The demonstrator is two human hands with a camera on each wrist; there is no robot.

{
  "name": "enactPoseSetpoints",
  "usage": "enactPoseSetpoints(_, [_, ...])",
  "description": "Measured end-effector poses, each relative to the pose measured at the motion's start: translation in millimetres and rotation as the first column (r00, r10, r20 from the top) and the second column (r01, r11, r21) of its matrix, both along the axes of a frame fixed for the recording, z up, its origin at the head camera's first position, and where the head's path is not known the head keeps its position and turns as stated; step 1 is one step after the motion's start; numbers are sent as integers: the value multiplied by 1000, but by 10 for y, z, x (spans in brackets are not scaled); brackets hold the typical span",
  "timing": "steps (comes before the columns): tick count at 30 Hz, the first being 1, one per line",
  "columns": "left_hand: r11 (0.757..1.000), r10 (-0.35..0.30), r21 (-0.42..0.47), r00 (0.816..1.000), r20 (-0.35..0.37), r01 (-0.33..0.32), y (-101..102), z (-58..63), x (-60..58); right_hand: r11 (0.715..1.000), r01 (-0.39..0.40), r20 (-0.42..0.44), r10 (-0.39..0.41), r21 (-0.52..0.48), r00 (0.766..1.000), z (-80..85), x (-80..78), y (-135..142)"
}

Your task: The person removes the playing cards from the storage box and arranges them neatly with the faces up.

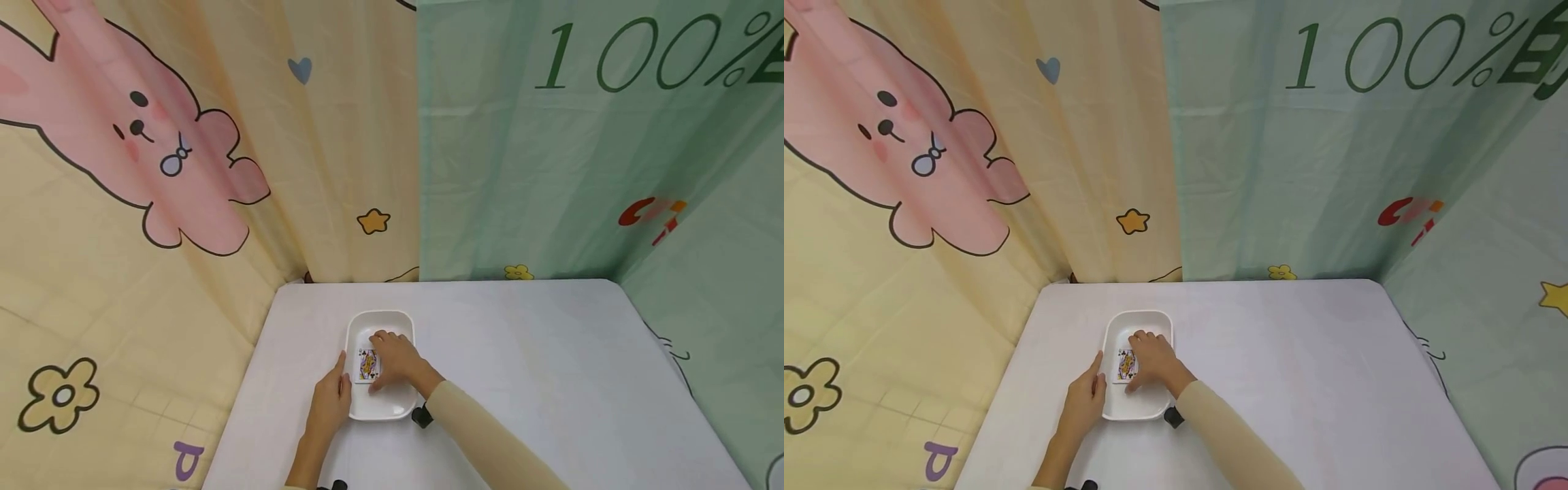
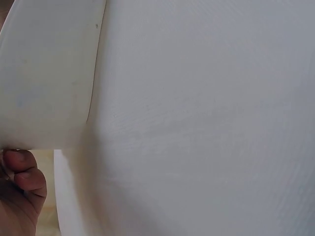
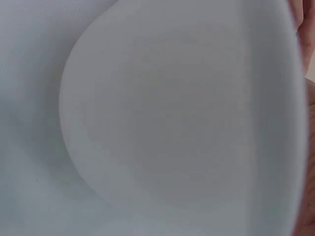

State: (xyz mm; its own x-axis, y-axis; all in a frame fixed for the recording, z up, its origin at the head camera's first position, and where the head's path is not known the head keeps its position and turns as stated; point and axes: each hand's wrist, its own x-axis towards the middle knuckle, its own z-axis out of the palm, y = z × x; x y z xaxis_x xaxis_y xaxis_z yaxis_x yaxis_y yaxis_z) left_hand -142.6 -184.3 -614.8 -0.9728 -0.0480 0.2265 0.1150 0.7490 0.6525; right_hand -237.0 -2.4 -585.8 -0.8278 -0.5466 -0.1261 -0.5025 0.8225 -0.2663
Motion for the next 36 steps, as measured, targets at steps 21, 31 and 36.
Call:
enactPoseSetpoints(21, [998,48,51,998,-38,-46,66,-36,35,998,15,-30,-13,55,999,-3,33,-52])
enactPoseSetpoints(31, [998,53,43,996,-69,-50,67,-58,24,999,34,-16,-34,3,999,29,8,-35])
enactPoseSetpoints(36, [999,51,22,995,-91,-50,56,-38,27,999,1,-75,-5,-49,997,122,15,86])
